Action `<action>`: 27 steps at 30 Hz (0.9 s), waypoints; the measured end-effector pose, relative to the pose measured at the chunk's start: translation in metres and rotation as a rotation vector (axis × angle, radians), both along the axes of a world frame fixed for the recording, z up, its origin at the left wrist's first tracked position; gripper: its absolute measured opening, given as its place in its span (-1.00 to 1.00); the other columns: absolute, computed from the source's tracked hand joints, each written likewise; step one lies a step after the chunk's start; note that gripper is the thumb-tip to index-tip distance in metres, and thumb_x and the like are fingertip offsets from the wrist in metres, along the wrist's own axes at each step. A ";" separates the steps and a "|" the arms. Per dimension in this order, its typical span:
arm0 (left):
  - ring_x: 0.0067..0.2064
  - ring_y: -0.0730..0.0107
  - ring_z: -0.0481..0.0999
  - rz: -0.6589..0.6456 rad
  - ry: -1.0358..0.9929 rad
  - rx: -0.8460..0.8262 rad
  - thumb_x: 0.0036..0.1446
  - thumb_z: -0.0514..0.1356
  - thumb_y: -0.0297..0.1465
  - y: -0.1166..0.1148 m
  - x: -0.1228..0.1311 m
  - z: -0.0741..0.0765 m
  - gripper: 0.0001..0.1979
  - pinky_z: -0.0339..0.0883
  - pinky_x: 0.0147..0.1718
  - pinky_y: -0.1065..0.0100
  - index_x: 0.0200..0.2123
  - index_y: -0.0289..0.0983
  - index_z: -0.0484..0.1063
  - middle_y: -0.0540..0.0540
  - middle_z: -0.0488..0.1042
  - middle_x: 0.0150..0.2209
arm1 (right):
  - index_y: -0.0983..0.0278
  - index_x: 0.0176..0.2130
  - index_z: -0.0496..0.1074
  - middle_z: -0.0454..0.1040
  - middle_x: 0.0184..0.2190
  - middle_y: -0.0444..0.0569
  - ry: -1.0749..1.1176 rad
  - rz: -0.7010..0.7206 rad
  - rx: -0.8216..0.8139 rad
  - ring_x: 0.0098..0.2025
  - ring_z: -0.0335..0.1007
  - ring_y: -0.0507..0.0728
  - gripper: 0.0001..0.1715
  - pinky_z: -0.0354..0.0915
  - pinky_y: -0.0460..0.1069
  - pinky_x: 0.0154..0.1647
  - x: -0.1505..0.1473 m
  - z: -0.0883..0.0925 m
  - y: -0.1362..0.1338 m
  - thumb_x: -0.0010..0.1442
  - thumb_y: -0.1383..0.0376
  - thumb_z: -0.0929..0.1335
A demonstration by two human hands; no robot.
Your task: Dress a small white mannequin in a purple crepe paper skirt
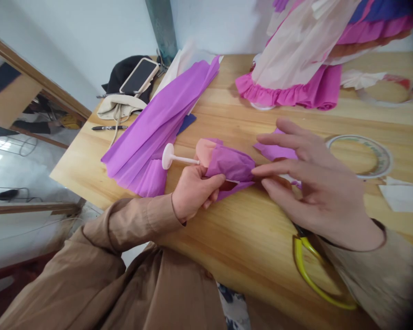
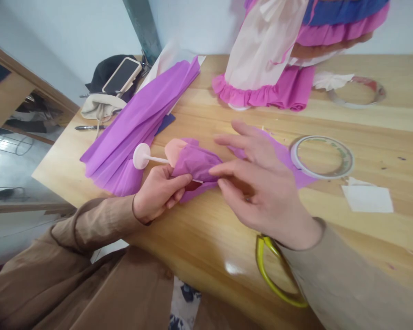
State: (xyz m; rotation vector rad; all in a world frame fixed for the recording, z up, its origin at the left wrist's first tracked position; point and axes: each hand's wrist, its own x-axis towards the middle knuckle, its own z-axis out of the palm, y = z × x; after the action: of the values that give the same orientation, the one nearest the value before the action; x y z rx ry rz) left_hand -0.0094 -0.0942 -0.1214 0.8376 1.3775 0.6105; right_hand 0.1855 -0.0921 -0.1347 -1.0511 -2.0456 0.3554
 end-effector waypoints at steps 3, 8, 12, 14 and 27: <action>-0.80 0.73 0.09 0.003 -0.010 0.024 0.16 0.17 -0.53 0.000 0.000 -0.002 -0.61 -0.14 -0.79 0.57 -0.70 -0.30 0.21 0.14 0.23 -0.79 | 0.01 -0.27 0.50 0.42 0.20 -0.20 -0.035 0.109 0.056 0.44 0.04 0.27 -0.71 0.15 0.35 0.39 -0.002 0.001 -0.001 0.20 0.41 0.30; -0.80 0.72 0.09 0.009 -0.018 0.033 0.15 0.17 -0.53 -0.001 -0.001 -0.003 -0.64 -0.11 -0.79 0.56 -0.68 -0.30 0.24 0.13 0.24 -0.79 | -0.03 -0.28 0.51 0.38 0.26 -0.29 -0.121 0.098 -0.019 0.47 -0.03 0.22 -0.66 0.05 0.39 0.44 -0.003 -0.010 0.003 0.20 0.41 0.27; -0.80 0.71 0.10 -0.002 -0.041 0.047 0.17 0.18 -0.49 -0.001 -0.002 -0.004 -0.64 -0.13 -0.79 0.55 -0.67 -0.30 0.26 0.13 0.23 -0.79 | 0.03 -0.32 0.52 0.37 0.28 -0.27 -0.161 0.105 0.003 0.48 -0.07 0.24 -0.69 0.05 0.40 0.44 -0.002 -0.015 0.004 0.20 0.42 0.27; -0.80 0.71 0.10 -0.006 -0.049 0.053 0.17 0.18 -0.48 -0.002 -0.002 -0.005 -0.64 -0.14 -0.79 0.55 -0.67 -0.30 0.27 0.13 0.23 -0.79 | 0.03 -0.32 0.53 0.38 0.26 -0.28 -0.179 0.101 0.008 0.48 -0.06 0.25 -0.69 0.07 0.40 0.44 -0.002 -0.014 0.003 0.20 0.41 0.29; -0.80 0.72 0.10 0.021 -0.065 0.024 0.19 0.17 -0.50 0.000 -0.001 -0.003 -0.69 -0.13 -0.79 0.57 -0.62 -0.31 0.28 0.15 0.25 -0.78 | 0.07 -0.27 0.50 0.45 0.21 -0.14 -0.156 0.134 0.131 0.41 0.13 0.27 -0.82 0.30 0.33 0.33 -0.004 -0.013 0.000 0.20 0.37 0.36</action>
State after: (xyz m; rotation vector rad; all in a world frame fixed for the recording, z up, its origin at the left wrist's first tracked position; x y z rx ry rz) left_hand -0.0109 -0.0946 -0.1247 0.8169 1.3237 0.6664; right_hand 0.1810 -0.0921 -0.1473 -0.8884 -2.2525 0.2089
